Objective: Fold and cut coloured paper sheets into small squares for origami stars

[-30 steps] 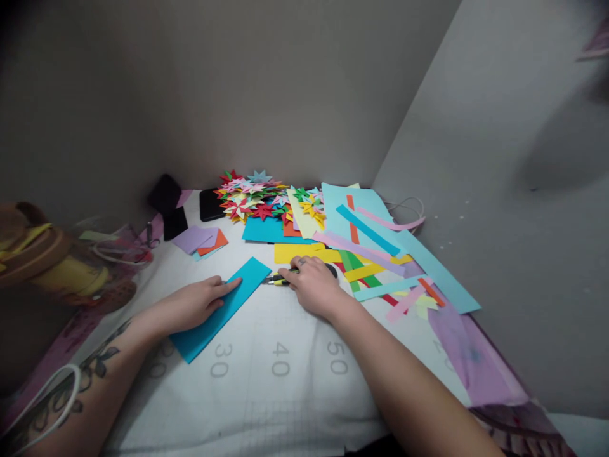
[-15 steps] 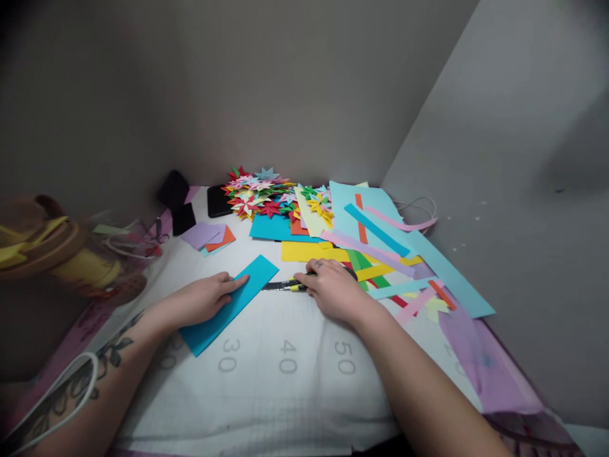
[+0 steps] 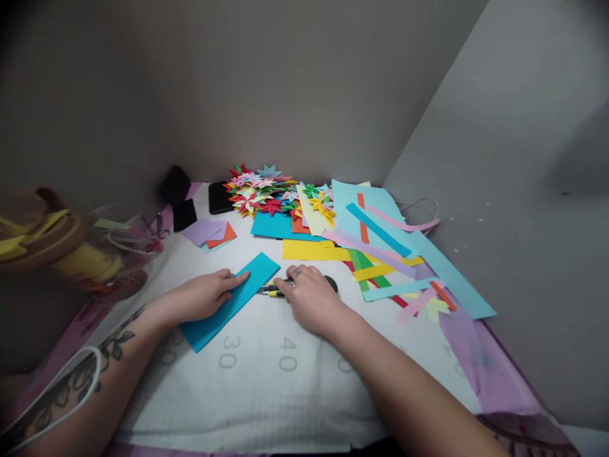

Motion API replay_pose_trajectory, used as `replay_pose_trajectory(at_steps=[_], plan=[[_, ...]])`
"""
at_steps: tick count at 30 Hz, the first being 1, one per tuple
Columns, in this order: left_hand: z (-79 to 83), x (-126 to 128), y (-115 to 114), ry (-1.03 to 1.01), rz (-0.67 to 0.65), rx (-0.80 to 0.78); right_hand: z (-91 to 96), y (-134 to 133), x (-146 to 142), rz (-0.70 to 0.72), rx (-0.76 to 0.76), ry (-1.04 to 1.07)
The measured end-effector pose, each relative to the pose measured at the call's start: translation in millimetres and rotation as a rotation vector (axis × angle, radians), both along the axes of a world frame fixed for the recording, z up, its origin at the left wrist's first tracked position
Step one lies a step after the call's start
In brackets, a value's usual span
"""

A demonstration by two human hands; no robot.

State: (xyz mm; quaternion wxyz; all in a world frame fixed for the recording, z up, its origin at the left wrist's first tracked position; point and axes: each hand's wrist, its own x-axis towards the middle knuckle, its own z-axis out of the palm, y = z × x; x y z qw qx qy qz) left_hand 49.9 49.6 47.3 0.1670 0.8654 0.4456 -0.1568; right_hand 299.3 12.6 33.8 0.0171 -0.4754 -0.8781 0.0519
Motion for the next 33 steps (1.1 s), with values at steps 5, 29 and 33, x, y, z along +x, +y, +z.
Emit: replay_pose_trajectory(at_steps=[5,29,33], plan=[[-2.7,0,0,0.003,0.001,0.013,0.2,-2,-5,0.004,-0.020,-0.035],[1.4,2,-5,0.009,-0.009,0.020,1.4,-33,-24,0.216,-0.064,0.029],[0.8,2,-5,-0.015,-0.012,0.019,-3.0,-43,-41,0.300,-0.067,0.066]])
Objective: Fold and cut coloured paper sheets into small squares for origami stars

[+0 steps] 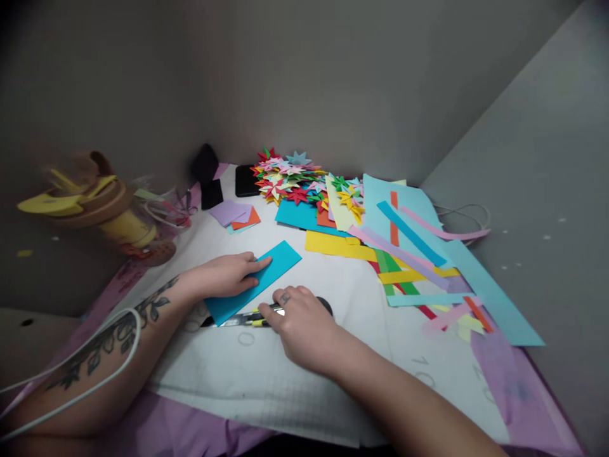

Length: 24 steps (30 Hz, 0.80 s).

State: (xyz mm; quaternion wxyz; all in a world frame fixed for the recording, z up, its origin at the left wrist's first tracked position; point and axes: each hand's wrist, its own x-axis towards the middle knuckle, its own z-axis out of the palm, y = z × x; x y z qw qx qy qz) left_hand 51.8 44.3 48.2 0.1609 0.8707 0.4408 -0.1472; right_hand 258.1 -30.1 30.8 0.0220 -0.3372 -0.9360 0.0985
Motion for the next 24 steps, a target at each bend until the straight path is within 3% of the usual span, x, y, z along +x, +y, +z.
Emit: replay_pose_trajectory(at_steps=[4,8,12,16,19,24], plan=[[0.8,-1,0,-0.004,-0.007,0.004,-1.4,-4,-5,0.129,-0.010,0.062],[0.0,-5,2,-0.043,-0.010,-0.010,6.8,14,22,0.185,-0.096,0.168],[-0.9,-7,4,-0.082,0.006,-0.026,11.5,46,83,-0.106,-0.061,0.284],[1.3,-4,3,-0.059,0.037,-0.036,-1.1,72,139,-0.459,0.158,0.251],[1.5,-2,3,-0.035,0.047,-0.021,-11.8,80,157,-0.535,0.155,0.197],[-0.6,-3,4,-0.026,0.059,-0.016,-16.8,84,153,-0.520,0.089,0.147]])
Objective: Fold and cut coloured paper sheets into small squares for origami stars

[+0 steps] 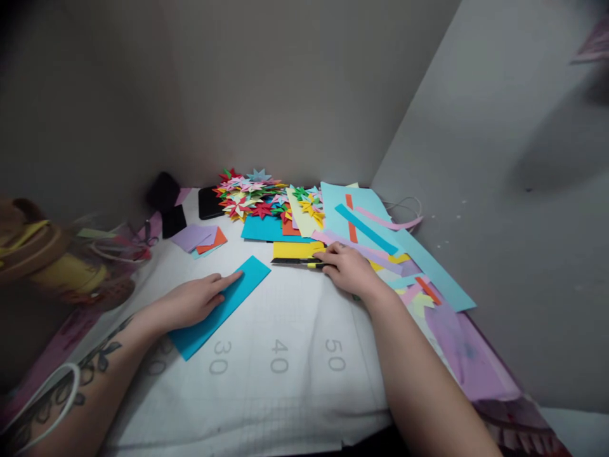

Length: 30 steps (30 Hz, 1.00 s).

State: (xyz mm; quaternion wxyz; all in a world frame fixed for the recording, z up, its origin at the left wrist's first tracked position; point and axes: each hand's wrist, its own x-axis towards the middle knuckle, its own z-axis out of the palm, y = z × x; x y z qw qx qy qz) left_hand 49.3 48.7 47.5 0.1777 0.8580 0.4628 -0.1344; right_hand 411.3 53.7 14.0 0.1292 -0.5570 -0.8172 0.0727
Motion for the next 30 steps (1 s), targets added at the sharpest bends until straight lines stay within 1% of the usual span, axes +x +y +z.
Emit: replay_pose_trajectory(at_steps=[6,11,15,18,21,26,30], plan=[[1.8,1,0,0.017,-0.009,0.007,-4.8,1,-2,0.015,-0.001,0.007],[0.1,0,1,-0.001,-0.008,0.010,-6.0,1,-1,0.032,0.005,0.028],[-1.3,1,1,0.003,-0.009,0.017,-5.9,0,-7,0.061,0.007,0.037],[-2.2,4,1,0.021,0.017,0.031,-6.6,1,-14,0.082,0.025,0.026],[-3.4,5,1,0.022,0.033,0.040,-6.6,2,-16,0.062,0.067,-0.021],[-5.7,3,1,0.007,0.017,0.040,-5.8,2,-9,0.003,0.156,-0.048],[-7.5,2,1,0.007,0.021,0.045,-5.8,2,-7,0.010,0.154,-0.051]])
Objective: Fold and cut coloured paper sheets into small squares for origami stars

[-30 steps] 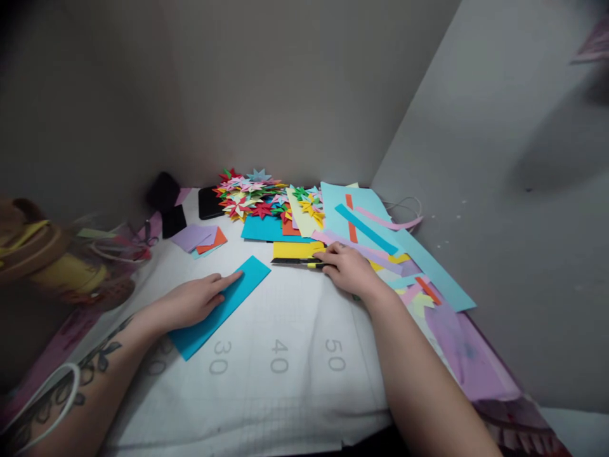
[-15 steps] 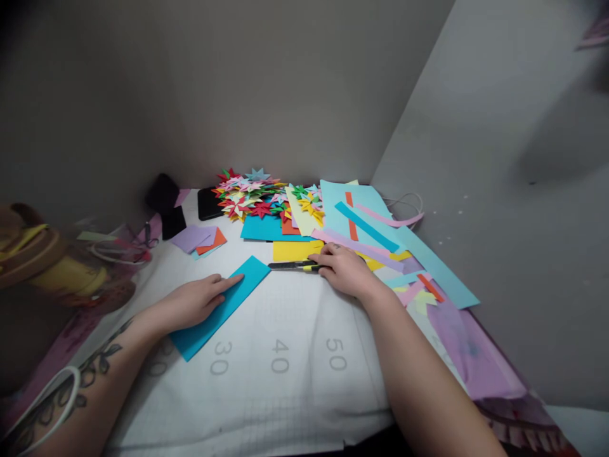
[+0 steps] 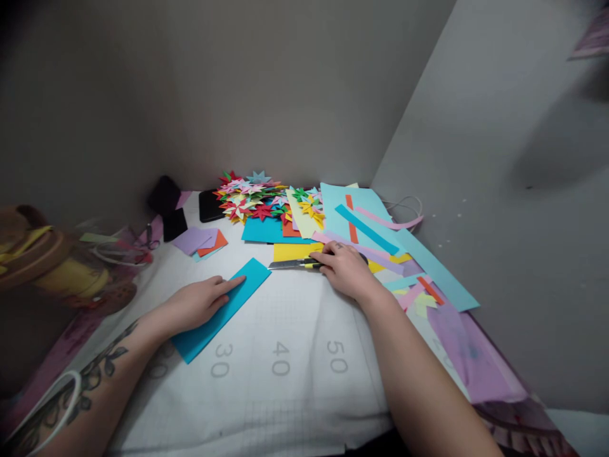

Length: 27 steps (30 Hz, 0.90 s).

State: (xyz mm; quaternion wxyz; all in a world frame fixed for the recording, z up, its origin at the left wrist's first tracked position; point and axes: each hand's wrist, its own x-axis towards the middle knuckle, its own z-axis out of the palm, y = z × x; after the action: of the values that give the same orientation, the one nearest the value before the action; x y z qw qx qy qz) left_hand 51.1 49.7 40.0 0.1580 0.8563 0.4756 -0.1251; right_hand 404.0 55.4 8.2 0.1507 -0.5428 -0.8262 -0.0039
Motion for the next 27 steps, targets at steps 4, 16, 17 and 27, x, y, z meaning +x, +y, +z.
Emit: replay_pose_trajectory(at_steps=[4,16,17,27], plan=[[-0.1,1,1,-0.009,0.002,-0.002,0.0,0,-1,0.008,-0.010,-0.002],[5.2,1,-1,0.001,0.006,-0.016,-1.3,0,2,0.012,-0.015,0.003],[5.7,2,-1,0.007,0.008,-0.016,-1.3,0,1,0.014,-0.015,0.008],[4.1,3,-2,-0.011,0.004,0.007,-0.6,3,-26,0.078,-0.048,0.013]])
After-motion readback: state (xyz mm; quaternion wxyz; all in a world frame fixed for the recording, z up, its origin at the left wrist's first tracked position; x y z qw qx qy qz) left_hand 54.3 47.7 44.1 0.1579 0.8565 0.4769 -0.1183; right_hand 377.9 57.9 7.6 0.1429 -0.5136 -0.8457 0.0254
